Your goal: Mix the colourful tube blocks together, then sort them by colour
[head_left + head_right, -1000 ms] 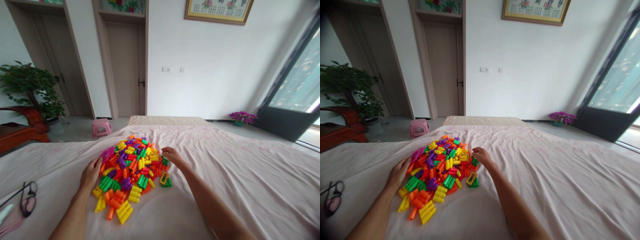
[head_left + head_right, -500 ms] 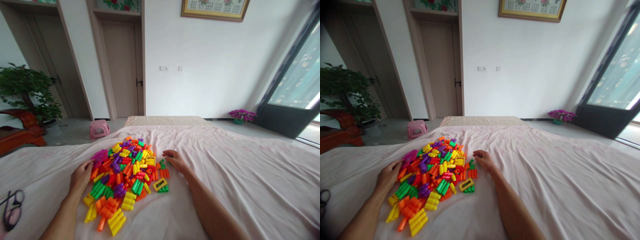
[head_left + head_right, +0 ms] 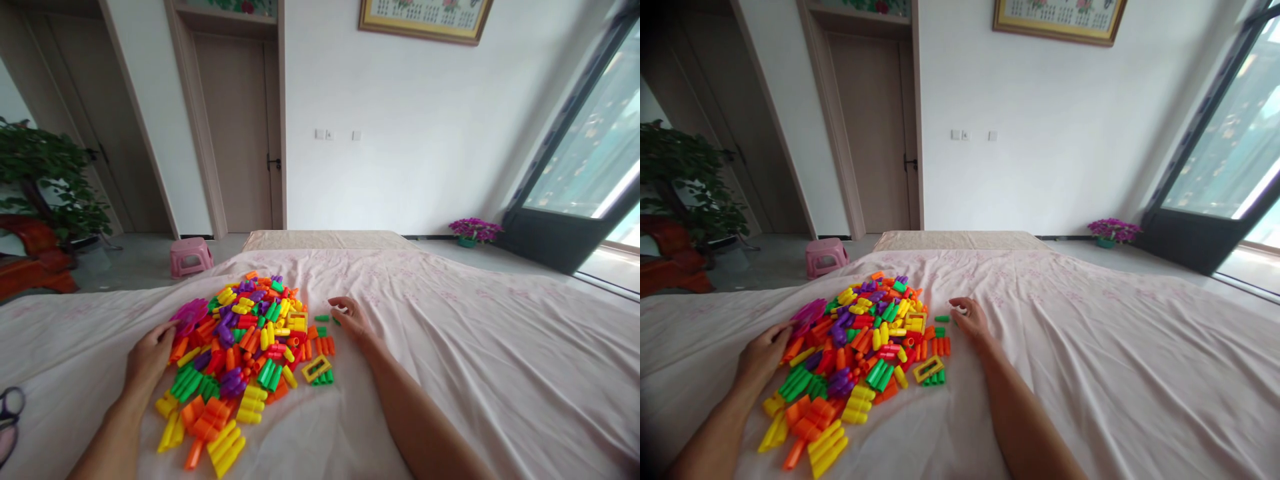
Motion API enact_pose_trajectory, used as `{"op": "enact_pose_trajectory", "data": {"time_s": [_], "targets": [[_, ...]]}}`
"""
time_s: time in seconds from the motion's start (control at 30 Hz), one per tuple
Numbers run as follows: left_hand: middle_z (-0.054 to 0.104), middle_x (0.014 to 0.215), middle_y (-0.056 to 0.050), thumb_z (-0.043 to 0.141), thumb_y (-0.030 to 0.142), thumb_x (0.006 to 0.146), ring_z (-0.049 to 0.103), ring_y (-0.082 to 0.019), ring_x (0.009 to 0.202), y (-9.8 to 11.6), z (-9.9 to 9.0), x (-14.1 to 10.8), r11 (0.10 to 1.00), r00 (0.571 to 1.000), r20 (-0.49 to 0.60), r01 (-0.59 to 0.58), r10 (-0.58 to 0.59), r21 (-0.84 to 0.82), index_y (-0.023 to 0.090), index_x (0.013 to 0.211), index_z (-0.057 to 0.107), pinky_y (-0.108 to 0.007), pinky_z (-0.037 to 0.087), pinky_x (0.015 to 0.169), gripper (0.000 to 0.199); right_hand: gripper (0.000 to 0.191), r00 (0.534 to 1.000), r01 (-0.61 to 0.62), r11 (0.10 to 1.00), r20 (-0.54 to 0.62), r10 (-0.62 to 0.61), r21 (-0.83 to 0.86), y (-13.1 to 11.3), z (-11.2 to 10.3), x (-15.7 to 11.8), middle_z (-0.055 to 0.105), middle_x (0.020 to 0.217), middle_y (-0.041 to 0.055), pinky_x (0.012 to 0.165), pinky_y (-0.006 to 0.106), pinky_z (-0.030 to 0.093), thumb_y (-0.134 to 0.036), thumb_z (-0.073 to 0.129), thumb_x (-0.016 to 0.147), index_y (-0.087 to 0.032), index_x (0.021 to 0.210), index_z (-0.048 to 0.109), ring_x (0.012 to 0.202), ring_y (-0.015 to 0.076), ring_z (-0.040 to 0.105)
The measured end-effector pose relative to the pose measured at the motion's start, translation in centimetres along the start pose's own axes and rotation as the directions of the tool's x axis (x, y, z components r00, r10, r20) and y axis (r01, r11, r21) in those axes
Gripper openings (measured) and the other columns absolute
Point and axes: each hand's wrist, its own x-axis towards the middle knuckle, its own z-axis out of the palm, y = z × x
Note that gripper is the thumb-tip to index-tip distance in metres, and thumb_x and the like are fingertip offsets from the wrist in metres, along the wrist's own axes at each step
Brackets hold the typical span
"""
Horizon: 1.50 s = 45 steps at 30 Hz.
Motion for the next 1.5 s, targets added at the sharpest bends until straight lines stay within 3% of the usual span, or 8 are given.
{"op": "enact_pose_trajectory", "data": {"time_s": [0.17,0.3,0.43,0.63,0.93,1.13,1.33,1.5], "targets": [[0.075,0.106,-0.008,0.041,0.045,0.091,0.067,-0.025,0.096,0.2,-0.1,-0.3,1.0,1.0,0.026,-0.003,0.003,-0.002,0.023,0.117,0.071,-0.03,0.048,0.075,0.045,0.02,0.95,0.265,0.952,0.213,-0.23,-0.152,-2.2,0.2,-0.6,0.075,0.091,0.0021,0.089,0.034,0.044,-0.023,0.065,0.077,-0.025,0.094,0.076,0.091,0.0211,0.064],[0.075,0.107,-0.008,0.041,0.044,0.091,0.068,-0.026,0.095,0.3,0.0,-0.3,1.0,1.0,0.028,-0.002,0.002,-0.016,0.023,0.117,0.072,-0.03,0.048,0.075,0.044,0.023,0.949,0.295,0.945,0.159,-0.273,-0.141,-2.8,0.5,-0.8,0.074,0.087,0.0019,0.089,0.034,0.044,-0.013,0.059,0.075,-0.023,0.087,0.075,0.089,0.0207,0.065],[0.075,0.107,-0.008,0.042,0.043,0.091,0.068,-0.025,0.095,0.2,0.1,-0.1,1.0,1.0,0.026,-0.013,0.014,-0.027,0.024,0.116,0.072,-0.03,0.048,0.076,0.043,0.028,0.93,0.362,0.929,0.103,-0.353,-0.081,-3.7,1.4,-1.4,0.073,0.102,0.0052,0.093,0.037,0.045,-0.016,0.06,0.079,-0.022,0.104,0.071,0.097,0.0225,0.063],[0.075,0.105,-0.008,0.042,0.043,0.091,0.068,-0.026,0.095,-0.1,0.3,0.1,0.999,0.999,0.027,-0.026,0.026,-0.024,0.023,0.116,0.072,-0.03,0.048,0.076,0.043,0.05,0.868,0.478,0.876,0.194,-0.458,-0.071,-6.4,3.3,-2.3,0.061,0.133,0.0066,0.101,0.042,0.043,-0.024,0.068,0.081,-0.029,0.13,0.062,0.117,0.0258,0.057],[0.075,0.105,-0.007,0.044,0.043,0.09,0.068,-0.025,0.093,-0.1,0.4,0.1,1.0,1.0,0.01,-0.025,0.025,-0.019,0.025,0.114,0.073,-0.028,0.048,0.073,0.041,0.021,0.894,0.437,0.896,0.151,-0.422,-0.078,-6.7,4.3,-2.5,0.063,0.129,0.0063,0.098,0.04,0.047,-0.025,0.073,0.081,-0.027,0.102,0.073,0.114,0.0243,0.059],[0.075,0.108,-0.008,0.042,0.043,0.092,0.067,-0.025,0.096,-0.4,0.4,0.3,0.999,0.999,0.031,-0.033,0.034,-0.026,0.023,0.116,0.071,-0.029,0.048,0.075,0.043,0.038,0.933,0.357,0.933,0.032,-0.359,0.051,-4.9,3.0,-1.7,0.065,0.124,0.0079,0.101,0.039,0.046,-0.031,0.071,0.083,-0.025,0.12,0.066,0.115,0.0238,0.06],[0.075,0.105,-0.009,0.043,0.044,0.092,0.066,-0.026,0.091,-0.5,0.4,0.3,0.999,0.998,0.048,-0.032,0.033,-0.021,0.023,0.119,0.07,-0.031,0.047,0.073,0.044,0.031,0.995,0.101,0.946,0.048,-0.091,-0.309,-1.8,-0.8,-0.7,0.068,0.107,0.0066,0.093,0.038,0.046,-0.022,0.069,0.075,-0.026,0.105,0.075,0.103,0.0249,0.059],[0.074,0.107,-0.009,0.04,0.043,0.094,0.065,-0.026,0.091,-0.2,0.4,0.3,1.0,0.998,0.055,-0.007,0.007,-0.007,0.022,0.121,0.07,-0.031,0.046,0.073,0.046,0.026,0.991,0.111,0.938,0.105,-0.081,-0.327,-0.1,-1.4,-0.4,0.069,0.102,0.0071,0.092,0.036,0.046,-0.02,0.064,0.078,-0.023,0.102,0.075,0.1,0.0232,0.06]]}}
